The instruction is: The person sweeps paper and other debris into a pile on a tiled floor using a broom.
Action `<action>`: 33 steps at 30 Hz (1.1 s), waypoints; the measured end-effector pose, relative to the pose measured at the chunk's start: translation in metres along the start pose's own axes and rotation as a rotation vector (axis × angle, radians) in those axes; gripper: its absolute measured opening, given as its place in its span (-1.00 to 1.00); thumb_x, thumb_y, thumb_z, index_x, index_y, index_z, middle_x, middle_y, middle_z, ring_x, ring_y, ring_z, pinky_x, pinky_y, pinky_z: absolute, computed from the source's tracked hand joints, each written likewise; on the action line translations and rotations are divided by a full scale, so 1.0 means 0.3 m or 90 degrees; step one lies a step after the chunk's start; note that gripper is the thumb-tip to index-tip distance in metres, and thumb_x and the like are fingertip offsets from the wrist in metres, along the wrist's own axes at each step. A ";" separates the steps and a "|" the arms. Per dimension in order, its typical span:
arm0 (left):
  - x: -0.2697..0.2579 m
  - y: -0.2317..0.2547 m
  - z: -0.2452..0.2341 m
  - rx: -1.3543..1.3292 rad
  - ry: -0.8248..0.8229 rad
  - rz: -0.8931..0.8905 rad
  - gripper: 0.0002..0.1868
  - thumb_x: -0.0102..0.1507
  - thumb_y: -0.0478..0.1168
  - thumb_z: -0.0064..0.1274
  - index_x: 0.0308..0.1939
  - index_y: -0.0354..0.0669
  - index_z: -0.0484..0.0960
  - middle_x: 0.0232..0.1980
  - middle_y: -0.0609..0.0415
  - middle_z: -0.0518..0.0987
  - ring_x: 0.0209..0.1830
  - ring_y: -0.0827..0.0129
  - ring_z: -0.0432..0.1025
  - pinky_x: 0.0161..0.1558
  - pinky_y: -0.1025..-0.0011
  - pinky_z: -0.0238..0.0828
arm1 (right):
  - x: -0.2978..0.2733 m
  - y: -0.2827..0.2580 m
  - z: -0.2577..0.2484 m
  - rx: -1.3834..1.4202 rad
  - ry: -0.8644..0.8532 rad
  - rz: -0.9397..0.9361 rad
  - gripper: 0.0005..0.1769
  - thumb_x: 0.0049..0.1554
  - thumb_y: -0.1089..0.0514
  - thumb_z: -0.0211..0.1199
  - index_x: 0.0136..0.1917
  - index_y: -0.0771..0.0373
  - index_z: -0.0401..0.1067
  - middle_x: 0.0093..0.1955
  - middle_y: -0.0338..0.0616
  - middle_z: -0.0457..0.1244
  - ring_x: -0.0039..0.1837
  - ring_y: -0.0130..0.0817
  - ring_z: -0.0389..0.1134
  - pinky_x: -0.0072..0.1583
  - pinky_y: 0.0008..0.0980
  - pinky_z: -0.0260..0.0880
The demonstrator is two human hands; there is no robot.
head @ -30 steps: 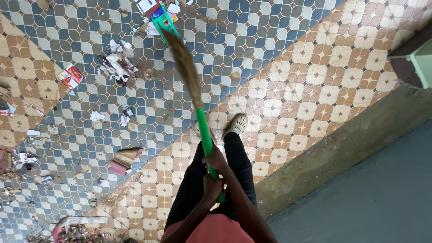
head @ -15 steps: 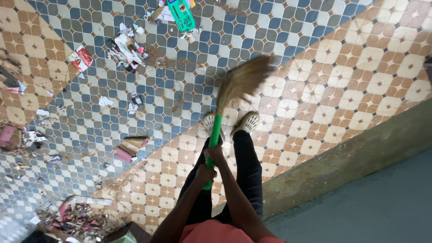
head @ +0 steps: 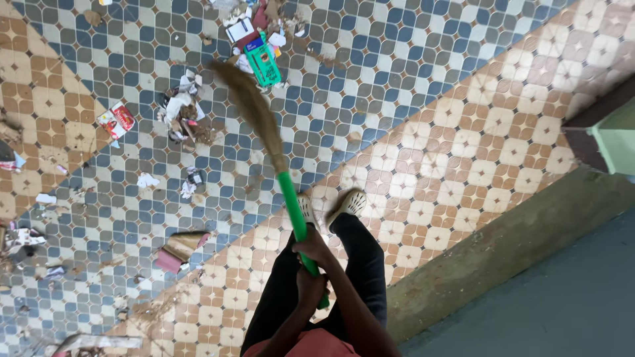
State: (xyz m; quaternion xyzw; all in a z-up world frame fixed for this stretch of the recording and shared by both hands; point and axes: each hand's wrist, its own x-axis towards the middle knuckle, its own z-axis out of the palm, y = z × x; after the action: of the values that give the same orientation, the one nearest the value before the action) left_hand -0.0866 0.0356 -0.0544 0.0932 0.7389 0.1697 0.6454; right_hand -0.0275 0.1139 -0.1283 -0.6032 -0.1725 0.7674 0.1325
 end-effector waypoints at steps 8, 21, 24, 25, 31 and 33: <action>0.260 0.120 0.196 0.224 -0.231 -0.077 -0.88 0.14 -0.33 0.10 -0.37 -0.27 0.47 -0.57 0.01 0.52 -0.73 0.26 0.42 -0.66 0.28 0.35 | 0.085 -0.001 -0.361 0.212 0.335 0.041 -0.76 -0.01 0.32 0.32 -0.12 0.51 0.35 -0.42 0.00 0.26 -0.46 -0.22 0.31 -0.43 -0.23 0.33; 0.435 0.298 0.284 -0.080 -0.011 -0.116 -0.77 0.31 -0.12 0.05 -0.29 -0.23 0.47 -0.51 0.03 0.48 -0.64 0.32 0.41 -0.60 0.29 0.28 | 0.418 -0.380 -0.306 -0.471 0.021 0.133 -0.46 -0.17 0.12 0.46 -0.03 0.54 0.42 -0.11 0.24 0.41 -0.08 -0.02 0.50 -0.12 -0.14 0.54; 0.376 0.351 0.354 -0.072 0.037 -0.056 -0.84 0.23 -0.24 0.04 -0.35 -0.24 0.43 -0.55 -0.01 0.49 -0.66 0.21 0.42 -0.60 0.21 0.30 | 0.356 -0.443 -0.311 -0.426 0.033 0.009 -0.36 -0.20 0.07 0.54 -0.05 0.61 0.38 -0.15 0.27 0.40 -0.14 -0.02 0.50 -0.15 -0.16 0.53; 0.347 0.359 0.381 -0.075 0.029 -0.047 -0.84 0.23 -0.24 0.04 -0.35 -0.24 0.43 -0.55 -0.01 0.49 -0.66 0.21 0.42 -0.60 0.21 0.30 | 0.323 -0.451 -0.336 -0.372 0.009 0.016 -0.46 -0.17 0.07 0.47 -0.12 0.60 0.44 -0.21 0.22 0.41 -0.23 -0.10 0.50 -0.19 -0.21 0.53; 0.206 0.446 0.465 0.104 -0.107 0.021 -0.85 0.19 -0.30 0.07 -0.42 -0.36 0.56 -0.56 -0.06 0.58 -0.68 0.23 0.48 -0.60 0.29 0.37 | 0.132 -0.452 -0.536 0.036 0.065 -0.105 -0.80 -0.09 0.27 0.37 -0.29 0.48 0.44 -0.44 0.06 0.32 -0.44 -0.18 0.40 -0.40 -0.22 0.40; 0.244 0.511 0.478 0.166 -0.151 0.002 -0.84 0.20 -0.27 0.11 -0.39 -0.34 0.56 -0.54 -0.06 0.60 -0.67 0.26 0.50 -0.59 0.31 0.41 | 0.130 -0.466 -0.578 0.104 0.077 -0.140 -0.80 -0.05 0.27 0.36 -0.32 0.50 0.44 -0.46 0.04 0.30 -0.46 -0.18 0.37 -0.42 -0.24 0.36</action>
State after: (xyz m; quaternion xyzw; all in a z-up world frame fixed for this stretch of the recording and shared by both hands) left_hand 0.0314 0.2222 -0.0808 0.1965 0.6735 0.0608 0.7100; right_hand 0.1309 0.2748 -0.1401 -0.6128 -0.1665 0.7221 0.2744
